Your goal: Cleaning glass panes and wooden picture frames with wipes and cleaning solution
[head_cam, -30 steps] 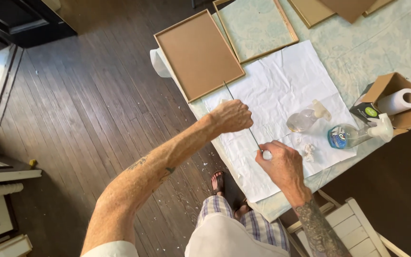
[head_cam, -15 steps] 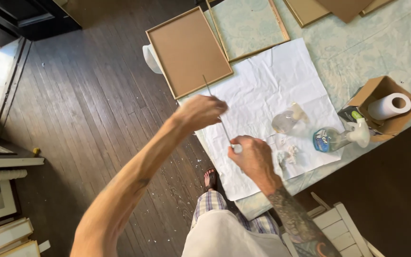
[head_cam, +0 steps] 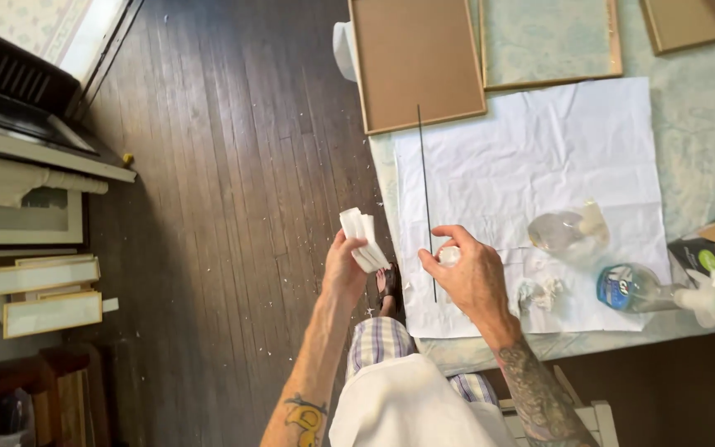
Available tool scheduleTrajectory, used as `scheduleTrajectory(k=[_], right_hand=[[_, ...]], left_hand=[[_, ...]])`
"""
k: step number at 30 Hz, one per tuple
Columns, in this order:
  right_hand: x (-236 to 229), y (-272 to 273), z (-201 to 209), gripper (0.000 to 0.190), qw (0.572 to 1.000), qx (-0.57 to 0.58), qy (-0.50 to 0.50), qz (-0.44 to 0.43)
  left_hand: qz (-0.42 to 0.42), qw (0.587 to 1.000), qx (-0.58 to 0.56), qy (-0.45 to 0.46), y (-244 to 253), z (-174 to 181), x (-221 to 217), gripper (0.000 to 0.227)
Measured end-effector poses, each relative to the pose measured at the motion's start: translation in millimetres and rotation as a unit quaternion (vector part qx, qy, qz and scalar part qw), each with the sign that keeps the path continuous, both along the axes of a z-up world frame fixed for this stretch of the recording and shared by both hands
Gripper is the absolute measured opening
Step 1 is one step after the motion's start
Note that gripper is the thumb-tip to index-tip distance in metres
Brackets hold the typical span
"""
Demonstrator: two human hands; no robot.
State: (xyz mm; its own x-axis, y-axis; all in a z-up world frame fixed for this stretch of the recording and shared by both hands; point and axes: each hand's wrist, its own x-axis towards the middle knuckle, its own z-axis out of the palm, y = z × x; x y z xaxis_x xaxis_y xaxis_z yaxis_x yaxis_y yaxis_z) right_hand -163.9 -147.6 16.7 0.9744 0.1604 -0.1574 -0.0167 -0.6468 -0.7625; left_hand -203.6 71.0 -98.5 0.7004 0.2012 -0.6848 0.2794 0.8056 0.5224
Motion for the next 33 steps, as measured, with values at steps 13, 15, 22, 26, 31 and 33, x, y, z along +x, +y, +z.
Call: scheduleTrajectory(k=[13, 15, 22, 26, 31, 33], right_hand=[[-8, 20, -2, 0.049, 0.999, 0.018, -0.025, -0.006], [-11, 29, -2, 0.052, 0.999, 0.03, -0.039, -0.024], [-27, 73, -7, 0.046, 0.996, 0.003, -0.091, -0.024], [-51, 108, -52, 0.048, 0.998, 0.019, -0.064, -0.009], [-62, 123, -65, 0.041, 0.999, 0.037, -0.022, 0.023], [-61, 124, -62, 0.04, 0.998, 0.037, -0.016, 0.041]], left_hand=[[-0.002, 0.973, 0.211, 0.091, -36, -1, 15, 0.04], [-0.049, 0.972, 0.205, 0.103, -44, -15, 16, 0.038], [-0.129, 0.969, 0.195, 0.075, -30, 41, 1, 0.03], [-0.195, 0.952, 0.195, 0.133, -24, 102, 4, 0.062], [-0.179, 0.944, 0.261, 0.096, -2, 63, -8, 0.045], [-0.172, 0.938, 0.284, 0.098, -1, 63, -6, 0.041]])
